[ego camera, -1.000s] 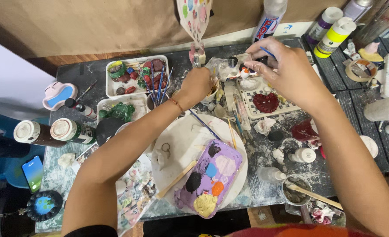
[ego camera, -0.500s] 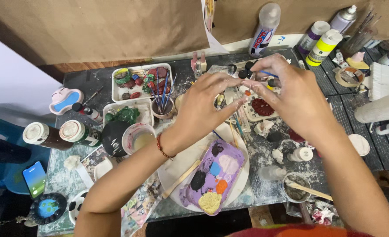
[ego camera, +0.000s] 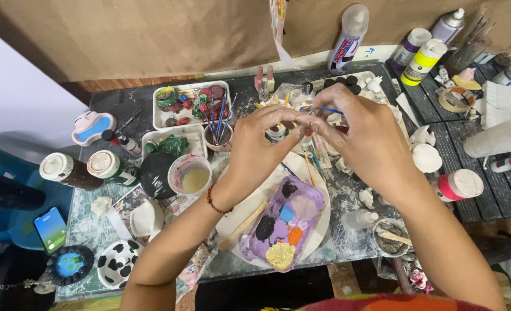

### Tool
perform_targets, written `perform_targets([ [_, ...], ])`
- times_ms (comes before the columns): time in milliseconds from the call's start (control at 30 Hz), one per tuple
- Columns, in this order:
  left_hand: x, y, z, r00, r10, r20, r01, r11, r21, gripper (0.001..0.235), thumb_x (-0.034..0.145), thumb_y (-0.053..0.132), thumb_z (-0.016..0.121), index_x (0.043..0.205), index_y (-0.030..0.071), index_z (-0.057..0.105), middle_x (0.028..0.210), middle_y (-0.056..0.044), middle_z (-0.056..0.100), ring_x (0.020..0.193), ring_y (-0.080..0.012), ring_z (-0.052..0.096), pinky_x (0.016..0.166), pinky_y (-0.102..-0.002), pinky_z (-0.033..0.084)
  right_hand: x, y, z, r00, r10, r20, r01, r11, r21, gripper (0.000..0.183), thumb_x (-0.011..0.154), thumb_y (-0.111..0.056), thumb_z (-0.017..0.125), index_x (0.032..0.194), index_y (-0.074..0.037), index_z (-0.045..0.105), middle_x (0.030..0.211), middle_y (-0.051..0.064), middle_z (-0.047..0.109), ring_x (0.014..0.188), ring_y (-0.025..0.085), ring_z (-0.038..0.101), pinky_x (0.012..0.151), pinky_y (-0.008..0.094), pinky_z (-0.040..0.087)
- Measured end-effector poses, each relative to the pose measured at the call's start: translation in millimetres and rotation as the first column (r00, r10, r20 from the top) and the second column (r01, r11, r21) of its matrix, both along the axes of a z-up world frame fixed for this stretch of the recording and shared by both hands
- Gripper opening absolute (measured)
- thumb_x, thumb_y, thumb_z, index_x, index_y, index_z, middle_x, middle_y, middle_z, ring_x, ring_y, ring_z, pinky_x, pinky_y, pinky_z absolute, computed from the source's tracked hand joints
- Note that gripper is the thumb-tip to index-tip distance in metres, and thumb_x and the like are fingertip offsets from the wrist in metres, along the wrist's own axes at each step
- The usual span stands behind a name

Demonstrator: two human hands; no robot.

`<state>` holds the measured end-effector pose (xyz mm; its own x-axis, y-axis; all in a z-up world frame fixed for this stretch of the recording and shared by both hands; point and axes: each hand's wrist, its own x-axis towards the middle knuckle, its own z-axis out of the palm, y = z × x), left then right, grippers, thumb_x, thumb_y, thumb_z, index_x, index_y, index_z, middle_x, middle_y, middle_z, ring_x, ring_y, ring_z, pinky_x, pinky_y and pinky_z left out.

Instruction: The person paints small clay figurines using a fine brush and a palette of acrylic paints. They first paint a yellow bear-shaped keychain, then switch to a white and orange figure, applying color with steady hand movements.

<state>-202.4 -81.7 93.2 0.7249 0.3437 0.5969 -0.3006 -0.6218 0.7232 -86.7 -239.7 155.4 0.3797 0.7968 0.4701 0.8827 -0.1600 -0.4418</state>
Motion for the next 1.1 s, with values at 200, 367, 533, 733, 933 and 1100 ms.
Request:
perform_targets([
  [200,-11,1,2,0.997,-0.069,-0.043,0.062,0.987,-0.151,0.022,0.091,0.014,0.079,0.112,0.007,0.076,0.107,-0.007,0.078,0.094,-0.0161,0.075,0.088,-0.032,0.06,-9,4,5,0.998,0.043,0.055,-0.045,0.998,0.038,0.017,0.097,-0.013,0.076,0.107,-0.003,0.066,0.093,0.009,0.076,0.077,0.024,0.074,0.066,0.034,0.058],
  [367,-36,9,-6,0.986,-0.137,-0.1,0.13,0.989,-0.074,0.034,0.086,0.017,0.084,0.116,0.005,0.074,0.114,-0.01,0.076,0.104,-0.0187,0.073,0.094,-0.033,0.057,-19,8,7,0.99,0.02,-0.14,-0.014,0.999,0.043,0.018,0.098,-0.017,0.075,0.103,-0.002,0.067,0.091,0.006,0.076,0.071,0.015,0.076,0.065,0.029,0.062],
  [533,-38,12,-29,0.97,-0.192,-0.152,0.171,0.975,-0.141,0.031,0.087,0.015,0.084,0.117,0.007,0.076,0.115,-0.008,0.079,0.104,-0.0151,0.075,0.095,-0.031,0.058,-26,14,7,0.996,0.046,-0.07,-0.04,0.996,0.085,0.018,0.098,-0.015,0.077,0.103,-0.001,0.067,0.093,0.007,0.074,0.072,0.016,0.074,0.067,0.029,0.062],
  [733,-36,11,-56,0.869,-0.493,-0.055,0.391,0.749,-0.534,0.03,0.094,0.007,0.075,0.123,0.001,0.071,0.123,-0.007,0.074,0.112,-0.0148,0.071,0.103,-0.032,0.059,-32,15,11,0.983,0.034,-0.181,-0.026,0.999,0.047,0.019,0.097,-0.016,0.076,0.104,-0.002,0.066,0.092,0.005,0.074,0.068,0.013,0.069,0.062,0.028,0.056],
  [933,-52,8,-71,0.725,-0.686,0.058,0.514,0.482,-0.709,0.029,0.099,0.001,0.071,0.128,-0.002,0.068,0.127,-0.01,0.07,0.117,-0.0185,0.068,0.106,-0.035,0.058,-36,24,2,0.964,-0.049,-0.262,0.02,0.993,-0.114,0.019,0.093,-0.021,0.078,0.098,-0.005,0.069,0.073,0.006,0.065,0.055,0.013,0.048,0.05,0.031,0.04],
  [1100,-68,3,-78,0.701,-0.713,0.017,0.504,0.479,-0.719,0.03,0.098,0.002,0.072,0.127,-0.003,0.068,0.126,-0.01,0.072,0.114,-0.0162,0.068,0.1,-0.033,0.058,-41,22,-13,0.918,-0.093,-0.387,-0.004,0.97,-0.243,0.018,0.091,-0.024,0.075,0.102,-0.01,0.074,0.064,0.005,0.062,0.053,0.012,0.044,0.049,0.031,0.039],
])
